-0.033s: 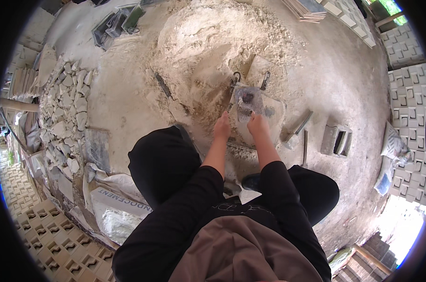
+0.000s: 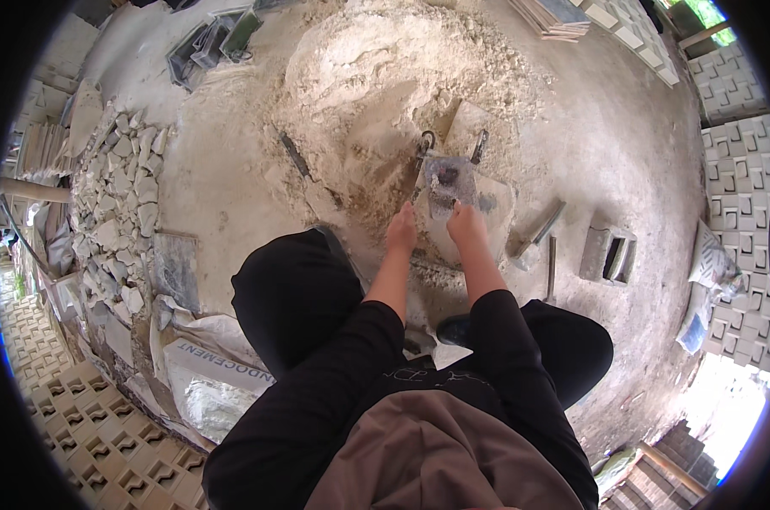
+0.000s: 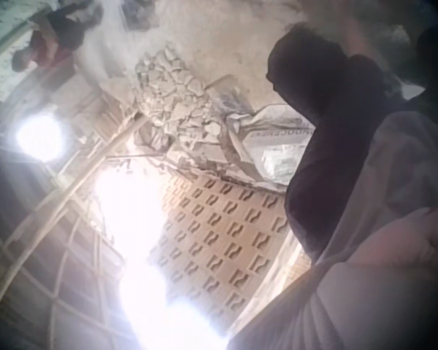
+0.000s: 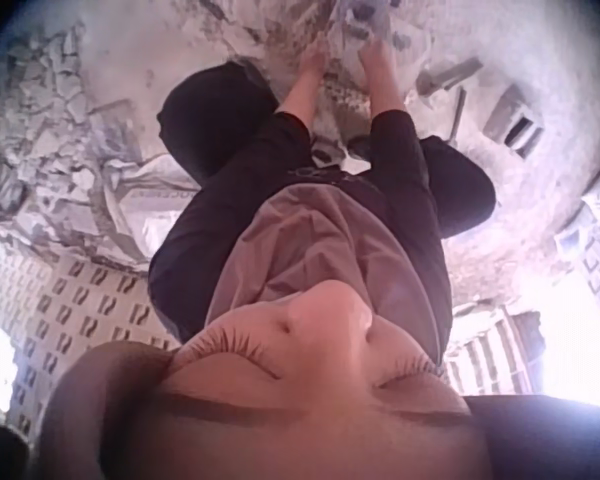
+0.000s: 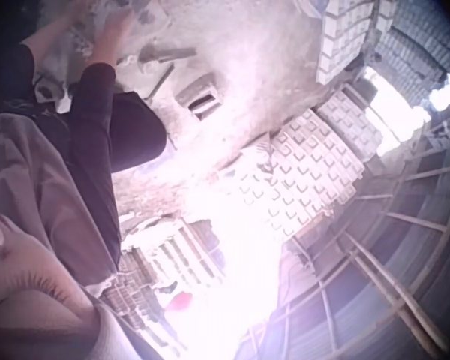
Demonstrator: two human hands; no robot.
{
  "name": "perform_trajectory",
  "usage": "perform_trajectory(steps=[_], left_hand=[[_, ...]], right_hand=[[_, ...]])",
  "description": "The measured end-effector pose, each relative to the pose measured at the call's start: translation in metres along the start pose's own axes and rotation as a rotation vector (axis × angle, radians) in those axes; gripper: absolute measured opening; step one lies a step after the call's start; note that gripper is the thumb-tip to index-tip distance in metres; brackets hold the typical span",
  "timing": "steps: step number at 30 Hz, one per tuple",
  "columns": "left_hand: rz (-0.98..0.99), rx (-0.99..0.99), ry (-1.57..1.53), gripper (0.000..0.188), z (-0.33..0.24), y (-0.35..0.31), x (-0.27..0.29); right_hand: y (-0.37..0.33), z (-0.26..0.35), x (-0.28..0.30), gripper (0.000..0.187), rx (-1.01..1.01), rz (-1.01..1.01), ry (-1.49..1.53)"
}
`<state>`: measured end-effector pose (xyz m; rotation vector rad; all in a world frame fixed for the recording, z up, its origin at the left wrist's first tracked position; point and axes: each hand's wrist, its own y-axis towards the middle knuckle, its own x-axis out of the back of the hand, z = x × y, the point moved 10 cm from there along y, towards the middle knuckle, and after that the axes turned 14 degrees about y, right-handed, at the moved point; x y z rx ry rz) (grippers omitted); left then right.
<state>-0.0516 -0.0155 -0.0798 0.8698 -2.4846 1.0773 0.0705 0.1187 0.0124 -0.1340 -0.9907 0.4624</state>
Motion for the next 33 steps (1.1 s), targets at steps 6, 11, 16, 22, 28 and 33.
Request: perform_trajectory(steps=[6, 11, 16, 22, 28, 33], left_hand=[[-0.052, -0.133, 0.006, 0.064, -0.001, 0.003, 0.005], [0.081, -0.039, -0.017, 0.066, -0.017, -0.001, -0.009], [-0.037, 0.005, -0.039, 0.066, 0.013, 0.010, 0.013], [-0.020, 0.028, -0.009, 0.066, -0.007, -0.002, 0.001], [-0.020, -0.002, -0.016, 0.066, -0.010, -0.007, 0.006], [-0.087, -0.050, -0.027, 0.066, -0.011, -0.008, 0.011]], right_hand=[[0.037, 0.033, 0.002, 0.028, 0.093, 0.039, -0.027], [0.073, 0.021, 0.027, 0.028, 0.176, 0.022, -0.016], [-0.044, -0.018, 0.036, 0.033, 0.162, -0.027, 0.157], [-0.109, -0.085, 0.021, 0.025, -0.009, -0.081, 0.067], [-0.080, -0.065, 0.021, 0.029, 0.026, -0.030, 0.004], [-0.036, -0.058, 0.023, 0.035, -0.059, -0.032, 0.029]])
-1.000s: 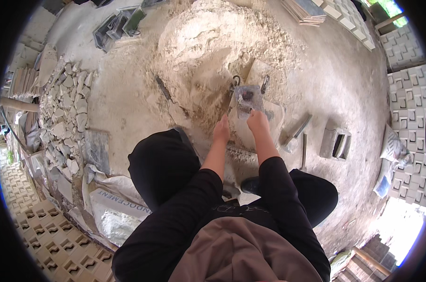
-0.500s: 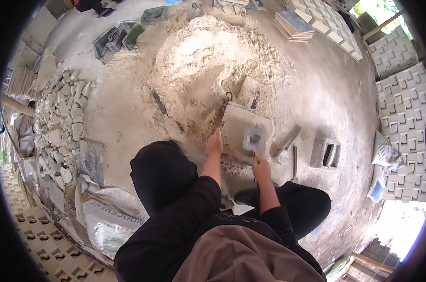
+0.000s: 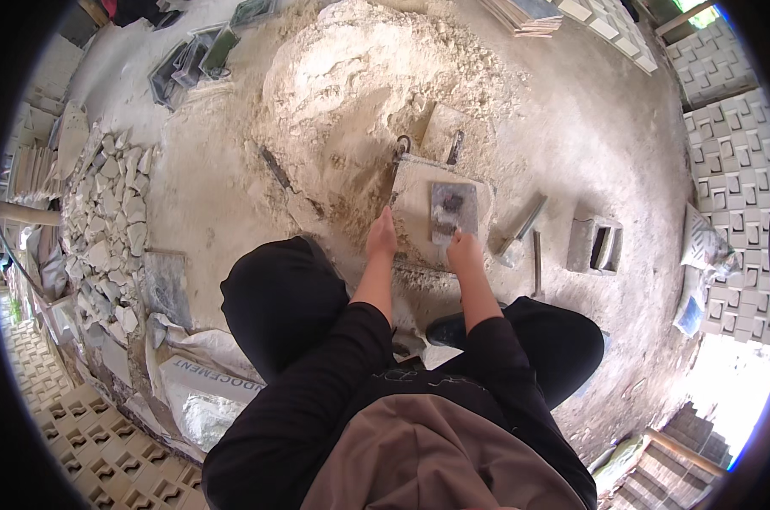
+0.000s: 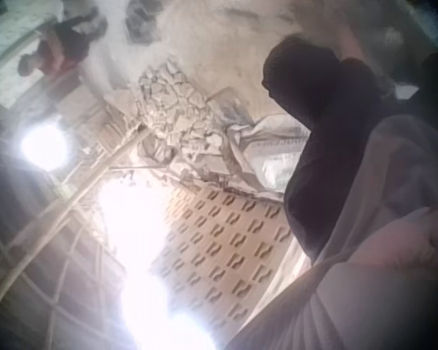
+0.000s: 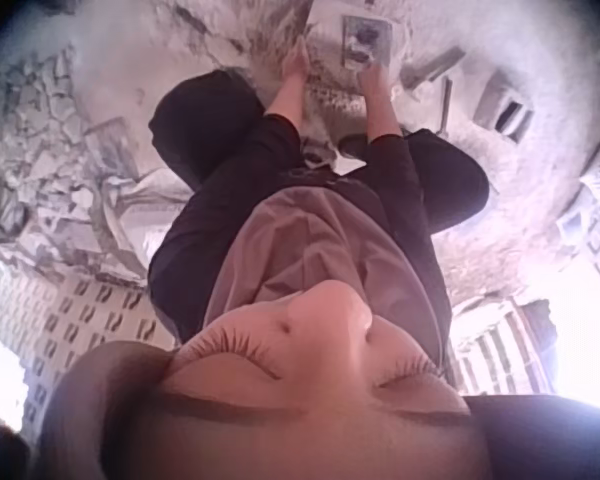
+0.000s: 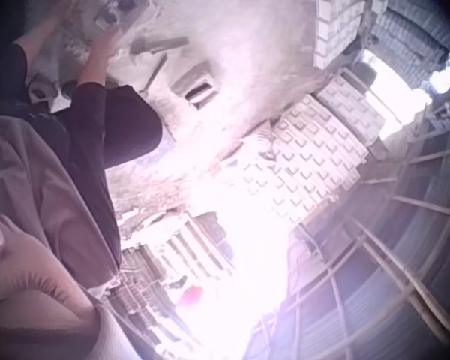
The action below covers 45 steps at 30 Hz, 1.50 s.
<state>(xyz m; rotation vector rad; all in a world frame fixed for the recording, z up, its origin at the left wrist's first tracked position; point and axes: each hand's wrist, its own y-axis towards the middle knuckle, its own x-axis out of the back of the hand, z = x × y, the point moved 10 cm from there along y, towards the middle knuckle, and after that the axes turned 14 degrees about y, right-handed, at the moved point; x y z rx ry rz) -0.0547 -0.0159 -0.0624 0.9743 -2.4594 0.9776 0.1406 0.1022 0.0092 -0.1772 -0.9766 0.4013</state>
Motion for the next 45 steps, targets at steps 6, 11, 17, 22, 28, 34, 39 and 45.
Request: perform_trajectory(steps=[6, 11, 17, 22, 28, 34, 39, 45], left_hand=[[0.057, 0.051, 0.055, 0.065, 0.002, 0.000, -0.001], [0.063, 0.036, 0.028, 0.068, -0.002, -0.002, -0.007], [0.054, 0.045, 0.106, 0.063, -0.001, 0.002, -0.007], [-0.040, 0.093, 0.119, 0.063, 0.004, -0.004, 0.013], [-0.017, 0.073, 0.175, 0.066, -0.001, -0.004, -0.002], [-0.050, 0.021, 0.135, 0.064, -0.004, -0.002, 0.001], [-0.077, -0.001, 0.154, 0.064, -0.002, -0.001, 0.002], [-0.076, -0.002, 0.181, 0.065, -0.006, -0.004, 0.005]], right_hand=[[0.040, 0.025, 0.015, 0.036, 0.040, -0.069, 0.027], [0.081, 0.033, 0.026, 0.032, 0.105, 0.011, 0.031], [0.030, -0.006, 0.073, 0.031, 0.084, -0.150, 0.275], [-0.068, -0.094, 0.029, 0.031, -0.514, -0.072, 0.585], [-0.049, -0.061, 0.020, 0.029, 0.036, -0.206, 0.177], [-0.018, -0.030, 0.030, 0.029, -0.024, -0.111, 0.102], [0.006, -0.014, 0.038, 0.030, -0.007, -0.108, 0.076], [0.068, 0.012, 0.045, 0.029, -0.055, -0.107, -0.005]])
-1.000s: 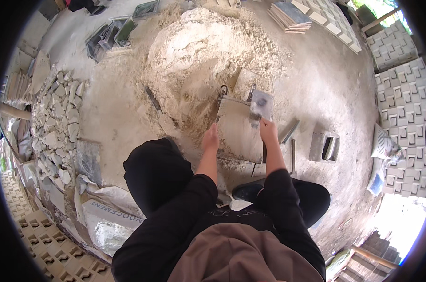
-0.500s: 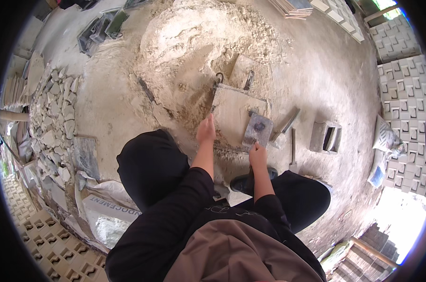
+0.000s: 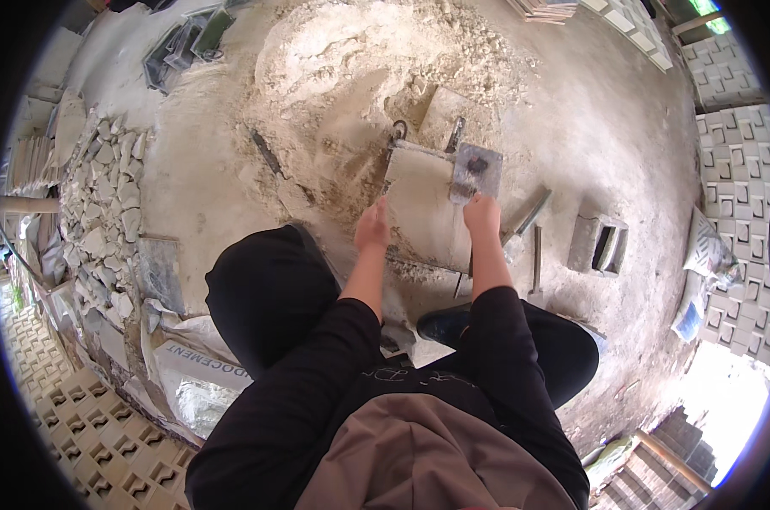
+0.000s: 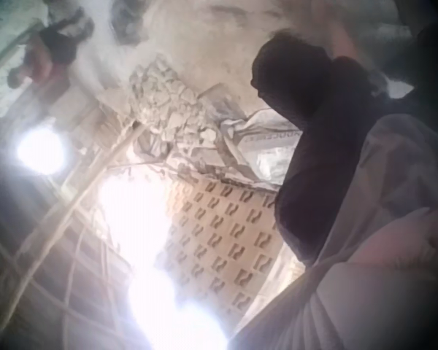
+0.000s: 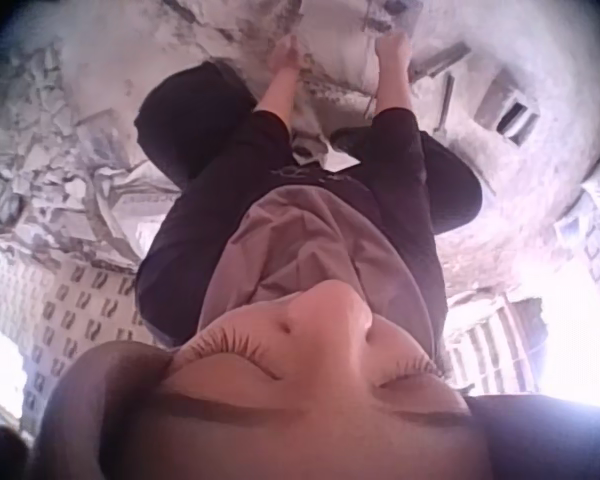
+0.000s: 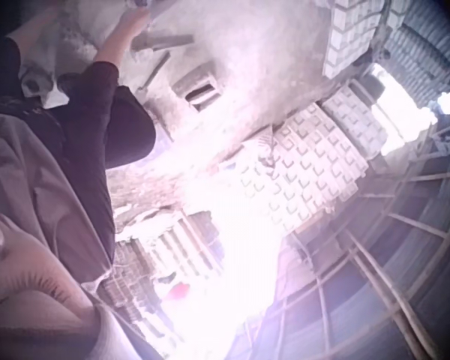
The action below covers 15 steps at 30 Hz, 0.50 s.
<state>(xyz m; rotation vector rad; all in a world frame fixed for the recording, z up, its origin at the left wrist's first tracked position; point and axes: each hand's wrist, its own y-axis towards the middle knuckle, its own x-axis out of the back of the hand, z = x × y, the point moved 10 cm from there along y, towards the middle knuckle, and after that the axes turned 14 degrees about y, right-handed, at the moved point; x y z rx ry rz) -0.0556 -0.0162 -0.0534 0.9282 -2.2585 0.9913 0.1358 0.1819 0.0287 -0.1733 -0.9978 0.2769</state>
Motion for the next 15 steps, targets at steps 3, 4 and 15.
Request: perform_trajectory(steps=[3, 4, 15], left_hand=[[-0.017, 0.030, 0.021, 0.065, 0.002, 0.002, -0.003], [-0.017, 0.035, 0.035, 0.064, 0.005, 0.003, -0.002], [-0.002, 0.057, 0.067, 0.062, 0.012, 0.004, 0.000]], right_hand=[[0.034, 0.020, 0.002, 0.026, 0.122, 0.029, -0.046], [0.040, 0.026, -0.001, 0.026, 0.174, 0.059, -0.073], [-0.108, -0.031, -0.004, 0.037, 0.052, 0.105, 0.070]])
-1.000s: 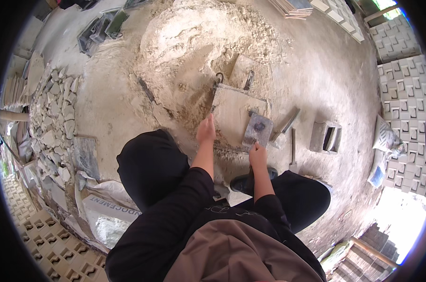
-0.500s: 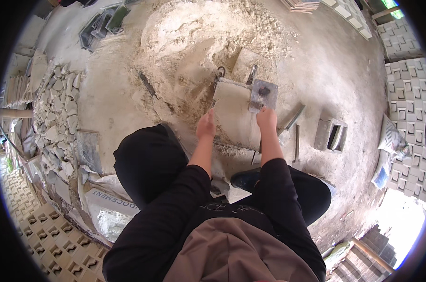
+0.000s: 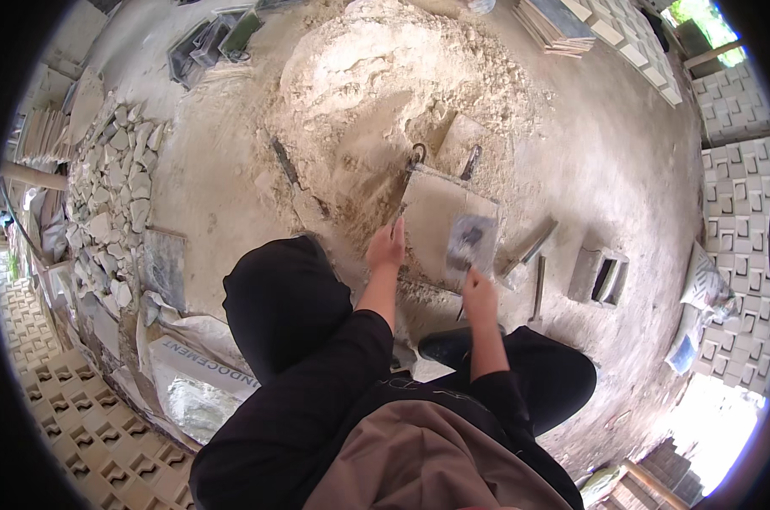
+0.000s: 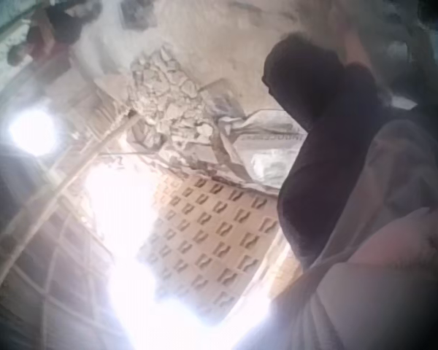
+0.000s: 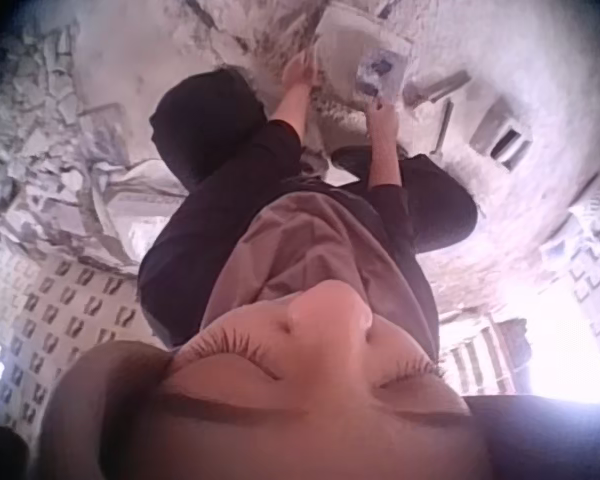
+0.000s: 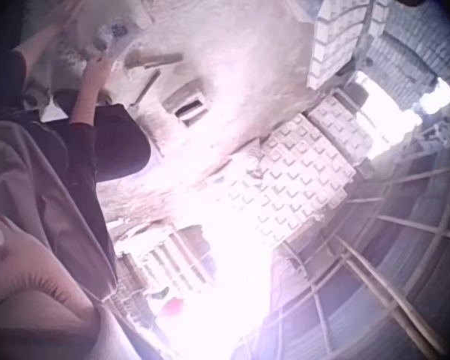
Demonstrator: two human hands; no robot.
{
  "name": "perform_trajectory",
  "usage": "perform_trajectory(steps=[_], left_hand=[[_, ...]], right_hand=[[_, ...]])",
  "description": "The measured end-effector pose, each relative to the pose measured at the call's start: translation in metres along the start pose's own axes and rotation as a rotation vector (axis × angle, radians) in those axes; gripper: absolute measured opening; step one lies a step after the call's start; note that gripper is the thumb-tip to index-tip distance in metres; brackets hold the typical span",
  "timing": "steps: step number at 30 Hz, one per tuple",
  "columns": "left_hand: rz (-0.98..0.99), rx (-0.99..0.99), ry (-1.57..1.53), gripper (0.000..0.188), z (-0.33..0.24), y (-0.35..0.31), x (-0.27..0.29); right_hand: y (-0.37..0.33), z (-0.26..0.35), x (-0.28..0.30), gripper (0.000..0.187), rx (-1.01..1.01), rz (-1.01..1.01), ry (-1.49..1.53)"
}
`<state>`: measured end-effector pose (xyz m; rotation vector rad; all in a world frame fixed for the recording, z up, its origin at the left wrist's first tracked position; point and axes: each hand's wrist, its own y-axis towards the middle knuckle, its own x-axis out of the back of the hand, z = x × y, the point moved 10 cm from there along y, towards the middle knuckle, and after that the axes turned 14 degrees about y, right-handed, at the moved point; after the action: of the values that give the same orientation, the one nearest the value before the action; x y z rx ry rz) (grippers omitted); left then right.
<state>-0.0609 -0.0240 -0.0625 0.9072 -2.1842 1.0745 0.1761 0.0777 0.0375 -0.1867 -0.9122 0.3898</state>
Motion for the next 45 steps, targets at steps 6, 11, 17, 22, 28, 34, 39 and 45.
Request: perform_trajectory(steps=[6, 11, 17, 22, 28, 34, 39, 45], left_hand=[[0.063, 0.025, 0.008, 0.061, -0.003, 0.000, -0.012], [0.028, 0.012, -0.073, 0.062, -0.010, -0.006, 0.000], [0.036, 0.049, -0.108, 0.065, -0.004, -0.009, 0.008], [0.086, 0.075, -0.107, 0.068, -0.002, -0.006, 0.004], [0.220, 0.181, -0.398, 0.073, 0.004, 0.001, -0.021], [0.043, 0.265, -0.893, 0.071, 0.041, 0.021, -0.023], [0.079, 0.458, -0.665, 0.055, 0.066, 0.014, -0.009], [-0.456, -0.416, 0.291, 0.045, -0.050, -0.037, 0.056]], right_hand=[[-0.015, -0.008, -0.031, 0.030, 0.057, 0.004, -0.113], [0.001, 0.004, -0.032, 0.028, 0.060, 0.013, -0.103], [0.037, 0.027, -0.029, 0.025, 0.019, 0.007, -0.093], [0.081, 0.041, -0.017, 0.027, -0.015, -0.062, -0.070], [0.116, 0.049, -0.003, 0.027, 0.117, -0.049, -0.076], [0.029, 0.078, -0.043, 0.028, 0.290, 0.148, -0.255], [-0.034, 0.073, -0.071, 0.027, 0.467, 0.248, -0.321], [-0.028, 0.063, -0.077, 0.034, 0.532, 0.249, -0.503]])
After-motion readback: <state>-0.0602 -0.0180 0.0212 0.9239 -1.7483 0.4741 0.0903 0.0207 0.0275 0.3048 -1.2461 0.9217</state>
